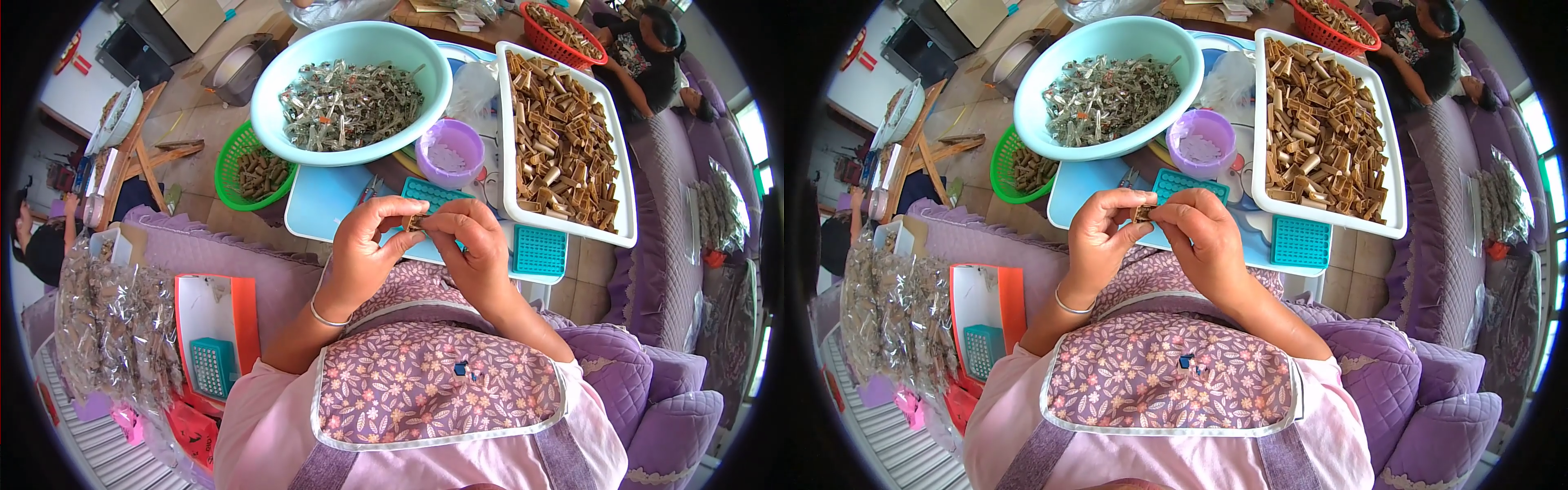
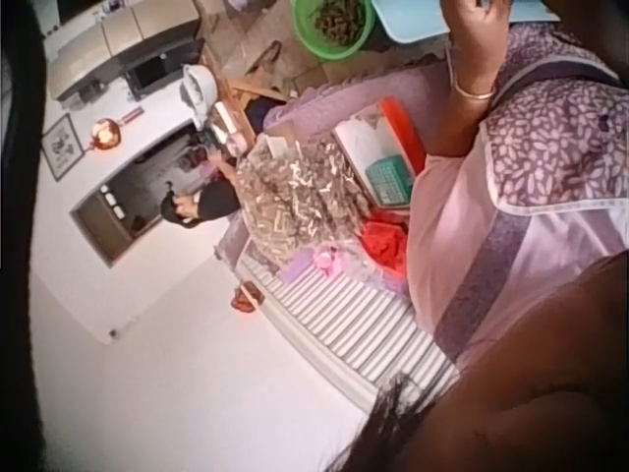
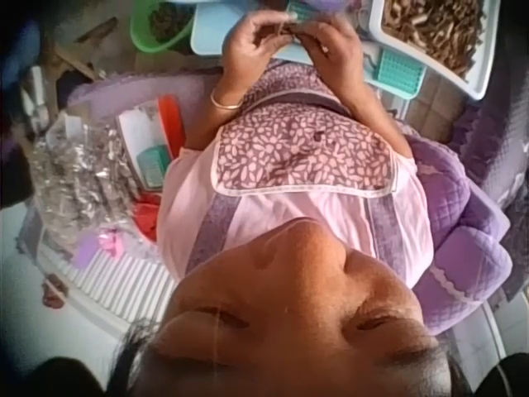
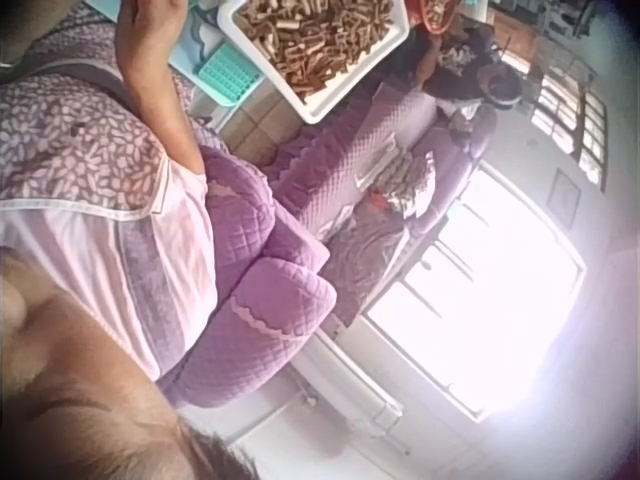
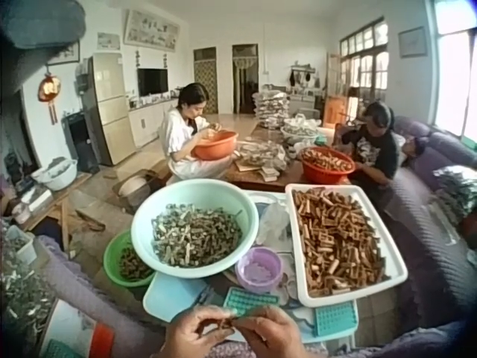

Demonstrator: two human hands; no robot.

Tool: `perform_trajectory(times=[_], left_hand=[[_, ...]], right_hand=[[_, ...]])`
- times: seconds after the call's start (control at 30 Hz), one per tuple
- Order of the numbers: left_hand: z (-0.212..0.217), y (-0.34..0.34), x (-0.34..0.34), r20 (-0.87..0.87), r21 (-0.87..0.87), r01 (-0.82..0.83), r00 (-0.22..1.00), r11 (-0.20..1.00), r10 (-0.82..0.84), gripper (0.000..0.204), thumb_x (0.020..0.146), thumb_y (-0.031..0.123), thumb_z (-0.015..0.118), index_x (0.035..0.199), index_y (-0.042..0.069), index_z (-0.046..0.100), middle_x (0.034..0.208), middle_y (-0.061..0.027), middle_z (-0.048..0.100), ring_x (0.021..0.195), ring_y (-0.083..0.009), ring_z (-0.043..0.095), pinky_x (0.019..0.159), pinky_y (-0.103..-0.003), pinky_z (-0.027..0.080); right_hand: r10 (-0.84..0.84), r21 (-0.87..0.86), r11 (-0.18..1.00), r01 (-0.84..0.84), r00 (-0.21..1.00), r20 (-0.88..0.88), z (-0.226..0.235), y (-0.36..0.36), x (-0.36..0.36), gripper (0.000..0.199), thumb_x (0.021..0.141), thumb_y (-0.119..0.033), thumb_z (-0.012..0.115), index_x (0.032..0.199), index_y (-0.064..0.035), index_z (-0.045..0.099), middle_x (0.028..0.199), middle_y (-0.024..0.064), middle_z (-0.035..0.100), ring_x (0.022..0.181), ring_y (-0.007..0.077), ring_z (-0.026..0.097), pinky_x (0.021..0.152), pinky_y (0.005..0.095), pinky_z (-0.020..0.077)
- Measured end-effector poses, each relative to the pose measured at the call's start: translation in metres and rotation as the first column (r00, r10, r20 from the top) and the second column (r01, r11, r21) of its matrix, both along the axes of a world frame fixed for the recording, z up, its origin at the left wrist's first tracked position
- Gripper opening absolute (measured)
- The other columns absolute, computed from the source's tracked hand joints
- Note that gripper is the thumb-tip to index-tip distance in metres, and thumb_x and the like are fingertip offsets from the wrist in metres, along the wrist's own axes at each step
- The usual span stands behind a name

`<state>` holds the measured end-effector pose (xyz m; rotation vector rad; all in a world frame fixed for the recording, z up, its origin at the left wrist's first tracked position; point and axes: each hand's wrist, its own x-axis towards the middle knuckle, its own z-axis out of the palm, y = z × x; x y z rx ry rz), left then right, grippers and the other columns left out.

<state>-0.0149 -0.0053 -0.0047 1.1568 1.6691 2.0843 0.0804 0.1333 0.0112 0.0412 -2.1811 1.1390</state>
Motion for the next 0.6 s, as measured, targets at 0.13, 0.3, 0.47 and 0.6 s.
perform_trajectory(times=[0.13, 0.3, 0.47, 0.6], left_hand=[[-0.001, 0.000, 0.001, 0.047, -0.004, 0.016, 0.999, 1.000, -0.015, 0.029, 0.081, -0.007, 0.068, 0.108, 0.000, 0.059, 0.107, -0.0107, 0.065, 0.097, -0.0160, 0.065, 0.087, -0.029, 0.054], [-0.003, -0.001, 0.000, 0.113, -0.100, 0.080, 0.991, 0.992, -0.069, 0.027, 0.085, -0.008, 0.062, 0.111, 0.000, 0.055, 0.111, -0.0106, 0.063, 0.100, -0.0144, 0.061, 0.088, -0.027, 0.051], [-0.012, 0.000, 0.002, 0.244, -0.028, 0.092, 0.966, 0.995, -0.083, 0.026, 0.088, -0.004, 0.062, 0.112, 0.001, 0.055, 0.112, -0.0111, 0.063, 0.101, -0.0150, 0.061, 0.090, -0.029, 0.050], [-0.015, 0.001, 0.004, 0.532, 0.171, 0.056, 0.835, 0.984, -0.140, 0.026, 0.089, -0.001, 0.061, 0.114, 0.002, 0.055, 0.112, -0.0096, 0.063, 0.099, -0.0131, 0.060, 0.091, -0.027, 0.049]], right_hand=[[0.015, 0.050, 0.999, -0.015, 1.000, -0.012, 0.003, 0.001, -0.001, 0.021, 0.075, 0.005, 0.070, 0.094, -0.0040, 0.067, 0.089, 0.0102, 0.059, 0.080, 0.0258, 0.059, 0.066, 0.0333, 0.0494], [0.032, 0.045, 0.998, -0.034, 0.998, 0.048, 0.003, -0.001, -0.001, 0.022, 0.077, 0.004, 0.069, 0.097, -0.0045, 0.068, 0.091, 0.0115, 0.058, 0.081, 0.0262, 0.058, 0.067, 0.0330, 0.0492], [0.027, 0.140, 0.990, -0.034, 0.998, 0.055, -0.001, -0.002, -0.001, 0.031, 0.077, 0.007, 0.067, 0.105, -0.0061, 0.065, 0.096, 0.0105, 0.058, 0.082, 0.0224, 0.060, 0.067, 0.0315, 0.0497], [-0.018, 0.033, 0.999, 0.015, 0.995, 0.096, -0.003, -0.003, 0.002, 0.032, 0.077, 0.009, 0.066, 0.107, -0.0028, 0.061, 0.095, 0.0106, 0.057, 0.078, 0.0205, 0.061, 0.065, 0.0293, 0.0501]])
